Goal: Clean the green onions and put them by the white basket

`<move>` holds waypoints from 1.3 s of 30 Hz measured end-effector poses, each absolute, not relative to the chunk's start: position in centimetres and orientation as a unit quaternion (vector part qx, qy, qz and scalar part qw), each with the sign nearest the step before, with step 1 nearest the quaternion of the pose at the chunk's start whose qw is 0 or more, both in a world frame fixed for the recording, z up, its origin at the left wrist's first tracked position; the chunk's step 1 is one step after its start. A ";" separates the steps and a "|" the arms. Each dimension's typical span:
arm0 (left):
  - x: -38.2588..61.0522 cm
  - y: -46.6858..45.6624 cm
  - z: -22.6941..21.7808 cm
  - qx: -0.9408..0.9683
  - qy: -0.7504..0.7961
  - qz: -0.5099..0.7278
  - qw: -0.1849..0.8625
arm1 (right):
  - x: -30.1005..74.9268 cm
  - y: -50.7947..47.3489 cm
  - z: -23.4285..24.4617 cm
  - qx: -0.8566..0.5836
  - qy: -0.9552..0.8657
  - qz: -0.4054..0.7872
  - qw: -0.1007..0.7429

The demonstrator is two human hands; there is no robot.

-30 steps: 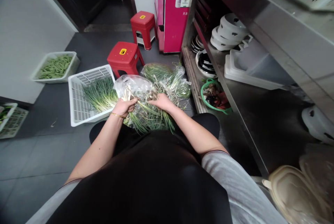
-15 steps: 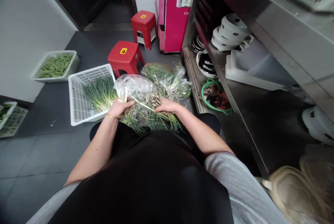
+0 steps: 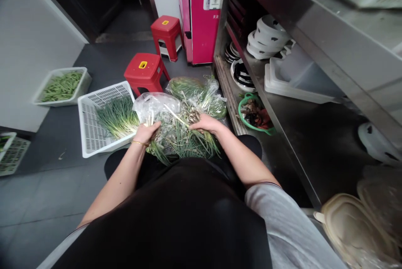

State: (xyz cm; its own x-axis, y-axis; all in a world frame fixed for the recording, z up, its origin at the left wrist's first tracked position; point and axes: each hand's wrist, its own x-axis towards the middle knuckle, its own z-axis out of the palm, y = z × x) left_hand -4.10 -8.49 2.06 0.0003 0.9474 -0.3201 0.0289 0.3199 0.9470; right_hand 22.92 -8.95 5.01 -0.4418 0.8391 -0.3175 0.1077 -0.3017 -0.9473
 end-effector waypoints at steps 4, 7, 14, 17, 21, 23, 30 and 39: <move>-0.9 -9.6 3.0 0.389 0.533 0.425 0.619 | 17.8 -9.7 3.7 -0.483 -0.522 0.650 0.268; -1.3 -9.7 3.7 0.382 0.499 0.420 0.655 | 16.2 -10.2 3.2 -0.467 -0.517 0.667 0.264; -3.1 -9.7 3.3 0.452 0.493 0.353 0.654 | 16.4 -9.7 4.0 -0.475 -0.612 0.582 0.248; -2.3 -10.1 2.8 0.461 0.490 0.334 0.660 | 16.1 -9.5 4.7 -0.488 -0.648 0.531 0.244; -1.6 -11.1 2.5 0.439 0.434 0.344 0.708 | 16.2 -9.2 5.7 -0.496 -0.586 0.590 0.251; -1.8 -11.5 2.4 0.432 0.421 0.337 0.723 | 16.7 -8.8 6.2 -0.495 -0.525 0.633 0.281; -3.4 -11.5 0.9 0.471 0.459 0.282 0.699 | 22.5 -7.0 10.4 -0.408 -0.398 0.725 0.387; -3.4 -11.0 0.6 0.454 0.454 0.281 0.713 | 22.7 -7.5 11.4 -0.524 -0.580 0.513 0.355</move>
State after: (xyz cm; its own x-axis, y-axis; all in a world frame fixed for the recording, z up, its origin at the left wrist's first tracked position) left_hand -3.42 -11.01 0.62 0.4292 0.8135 -0.3925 0.0123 0.4293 0.9031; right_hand 22.72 -7.53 11.42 -0.1985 0.9719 -0.1268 0.2436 -0.0764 -0.9669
